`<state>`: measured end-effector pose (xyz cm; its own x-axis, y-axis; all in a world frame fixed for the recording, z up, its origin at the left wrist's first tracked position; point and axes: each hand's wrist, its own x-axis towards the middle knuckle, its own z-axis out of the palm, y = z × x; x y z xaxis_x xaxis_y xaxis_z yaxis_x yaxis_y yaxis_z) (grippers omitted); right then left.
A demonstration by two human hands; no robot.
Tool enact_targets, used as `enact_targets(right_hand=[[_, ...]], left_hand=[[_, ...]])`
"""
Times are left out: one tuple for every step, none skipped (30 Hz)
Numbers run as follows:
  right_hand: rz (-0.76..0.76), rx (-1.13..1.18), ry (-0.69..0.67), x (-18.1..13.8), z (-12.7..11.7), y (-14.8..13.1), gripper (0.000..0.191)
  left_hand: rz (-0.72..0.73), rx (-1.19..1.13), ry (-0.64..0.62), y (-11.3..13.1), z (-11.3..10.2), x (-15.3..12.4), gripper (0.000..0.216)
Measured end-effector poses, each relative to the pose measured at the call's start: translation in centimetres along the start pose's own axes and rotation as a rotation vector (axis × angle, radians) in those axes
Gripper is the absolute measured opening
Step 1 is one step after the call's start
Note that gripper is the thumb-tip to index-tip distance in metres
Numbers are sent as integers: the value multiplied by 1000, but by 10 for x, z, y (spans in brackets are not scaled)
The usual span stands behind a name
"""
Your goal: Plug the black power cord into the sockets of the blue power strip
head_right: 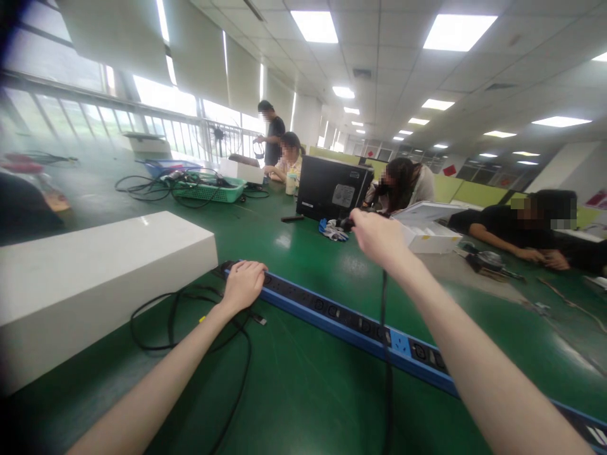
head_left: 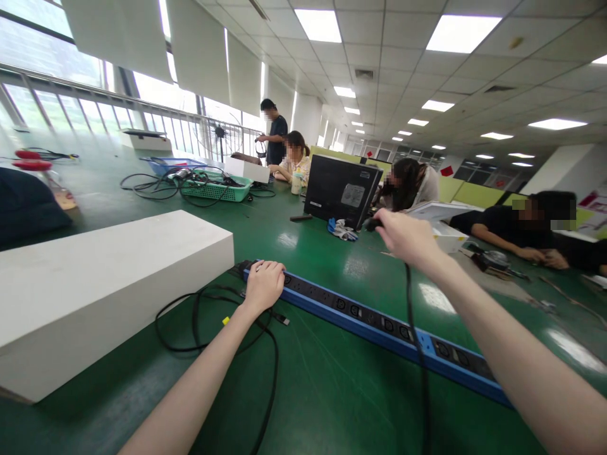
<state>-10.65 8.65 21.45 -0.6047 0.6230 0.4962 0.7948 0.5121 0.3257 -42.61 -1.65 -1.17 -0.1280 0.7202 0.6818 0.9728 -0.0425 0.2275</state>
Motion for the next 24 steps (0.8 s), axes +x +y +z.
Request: enact_targets(right_hand=[[-124,7,-46,-4,6,-21,25],[-241,19,-89,-8,15,-41,22],[-364,32,-143,-12,24,-59,21],[-471,42,-186,-16,33,-75,20],[-564,53,-217,-20,42,-88,20],[-627,61,-229,-22,49,-98,19],[-667,67,-232,-23,55,-106,17],[-698,71,-230,-24,60,-111,15],[-719,73,-224,-24,63,-114,14],[-737,75,-220,-23,65,-116,14],[-754,79,-220,-22,65,-118,14],[-771,86,-222,-22,65,-119,14],[-786,95,-227,-21,64,-119,14],[-798,105,-233,-20,64,-120,14],[-809,115,-239,-19,63,-121,15],[-820,121,-243,-18,63,-122,15],[-832,123,-245,-17,63,-123,15],[-847,120,-248,-16,64,-123,15],[-865,115,-249,-14,64,-123,15],[-886,109,-249,-12,65,-123,15],[-909,101,-246,-11,66,-123,14],[-931,95,-238,-9,67,-123,14],[-955,91,-229,-8,68,-123,14],[-978,89,-219,-7,69,-123,13]], left_hand=[[3,3,0,0,0,0,26],[5,6,0,0,0,0,26],[8,9,0,0,-1,0,26],[11,11,0,0,-1,0,26],[13,12,-1,0,-1,0,26],[14,13,-1,0,-2,0,26],[14,14,-1,1,-2,0,26],[15,16,-1,1,-3,0,26],[14,17,-3,1,-3,0,25],[13,19,-4,1,-3,0,25],[12,20,-5,1,-4,0,25],[11,21,-6,1,-4,0,26],[10,21,-6,2,-4,0,26],[9,20,-6,2,-3,0,26],[7,19,-5,2,-3,0,26],[5,18,-5,2,-3,0,26],[4,17,-5,1,-3,0,26],[3,16,-6,1,-2,0,25],[3,15,-6,1,-2,0,25],[3,14,-6,1,-2,0,25],[3,13,-7,1,-2,0,25],[3,13,-8,0,-2,0,25],[3,12,-8,0,-2,0,25],[2,12,-8,0,-2,0,25]])
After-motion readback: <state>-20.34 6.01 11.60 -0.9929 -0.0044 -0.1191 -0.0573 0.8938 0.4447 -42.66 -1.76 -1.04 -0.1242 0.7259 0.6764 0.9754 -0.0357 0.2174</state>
